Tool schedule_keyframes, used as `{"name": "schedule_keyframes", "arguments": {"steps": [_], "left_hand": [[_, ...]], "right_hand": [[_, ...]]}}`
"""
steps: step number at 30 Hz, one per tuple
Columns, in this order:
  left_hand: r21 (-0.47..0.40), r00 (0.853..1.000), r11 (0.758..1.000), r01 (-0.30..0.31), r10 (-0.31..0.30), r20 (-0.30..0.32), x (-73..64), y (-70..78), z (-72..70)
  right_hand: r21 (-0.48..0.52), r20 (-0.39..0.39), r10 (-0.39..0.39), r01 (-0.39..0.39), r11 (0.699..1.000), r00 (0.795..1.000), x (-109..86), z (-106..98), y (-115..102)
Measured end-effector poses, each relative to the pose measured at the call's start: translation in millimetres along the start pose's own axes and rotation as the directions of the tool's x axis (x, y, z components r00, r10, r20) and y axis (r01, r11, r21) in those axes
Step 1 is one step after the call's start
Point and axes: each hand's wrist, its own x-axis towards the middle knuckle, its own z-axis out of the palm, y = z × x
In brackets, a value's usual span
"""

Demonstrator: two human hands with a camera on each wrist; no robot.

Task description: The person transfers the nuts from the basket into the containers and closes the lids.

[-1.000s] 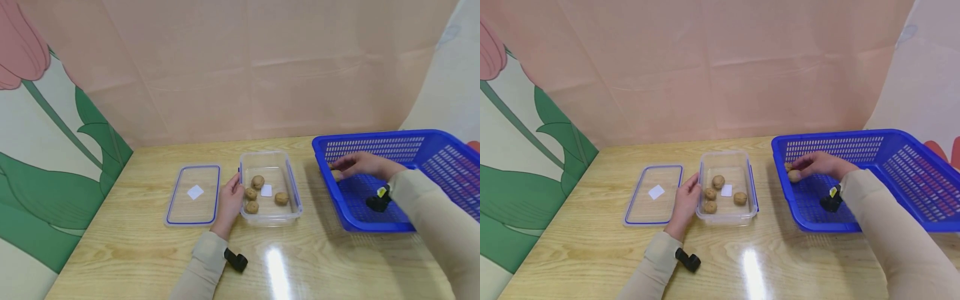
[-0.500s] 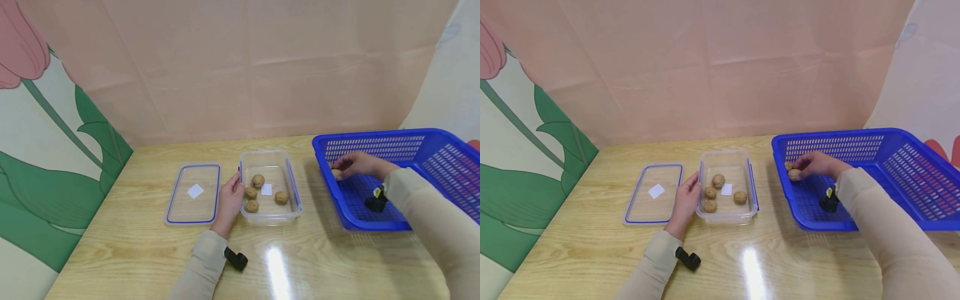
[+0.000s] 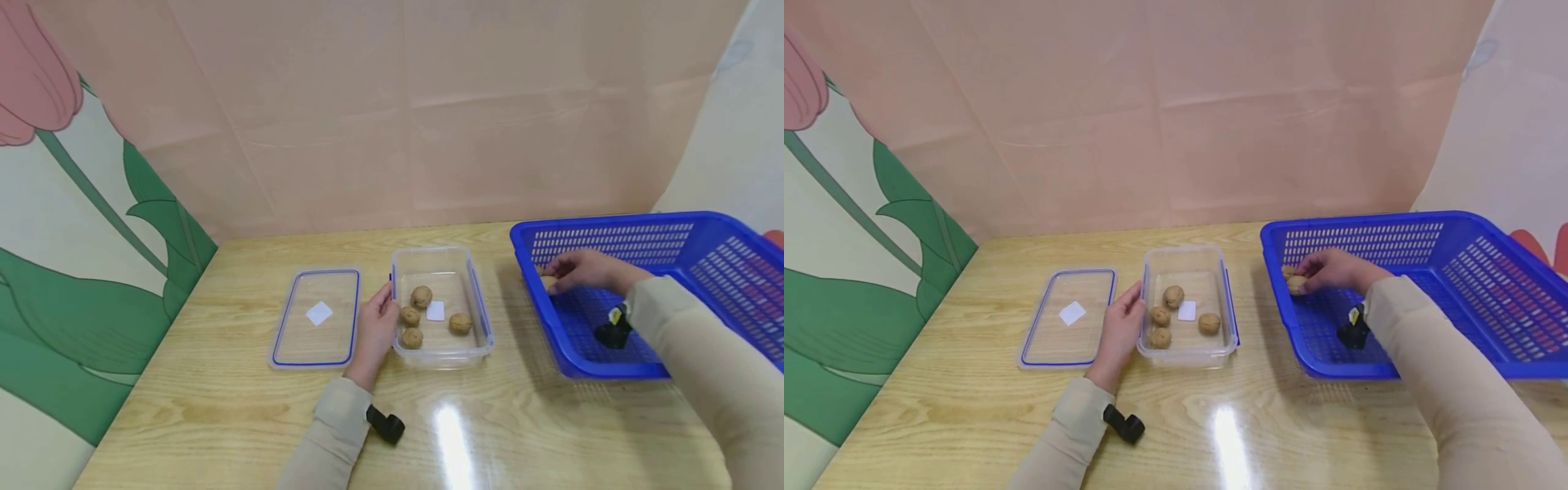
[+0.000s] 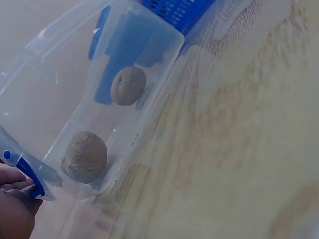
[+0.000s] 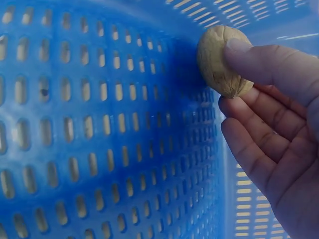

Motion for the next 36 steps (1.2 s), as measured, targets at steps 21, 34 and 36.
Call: {"name": "schedule_keyframes", "arguments": {"steps": [21,34,36], "left_hand": [[-0.001,0.999,1.0,-0.022,0.022,-0.028,-0.3,-3.8,2.8],[-0.002,1.0,1.0,-0.019,0.019,-0.025,-0.2,-2.2,2.3],[0.001,1.0,1.0,-0.019,0.019,-0.022,-0.2,-1.6,2.0]], "right_hand": [[0.183,-0.121,-0.017,0.039,0.982,0.993,-8.8,-15.4,-10.1],[0.353,-0.22,-0.015,0.094,0.931,0.975,-9.0,-20.3,-21.1],[0.362,-0.226,-0.033,0.115,0.925,0.974,-8.3,-19.8,-23.3]]}}
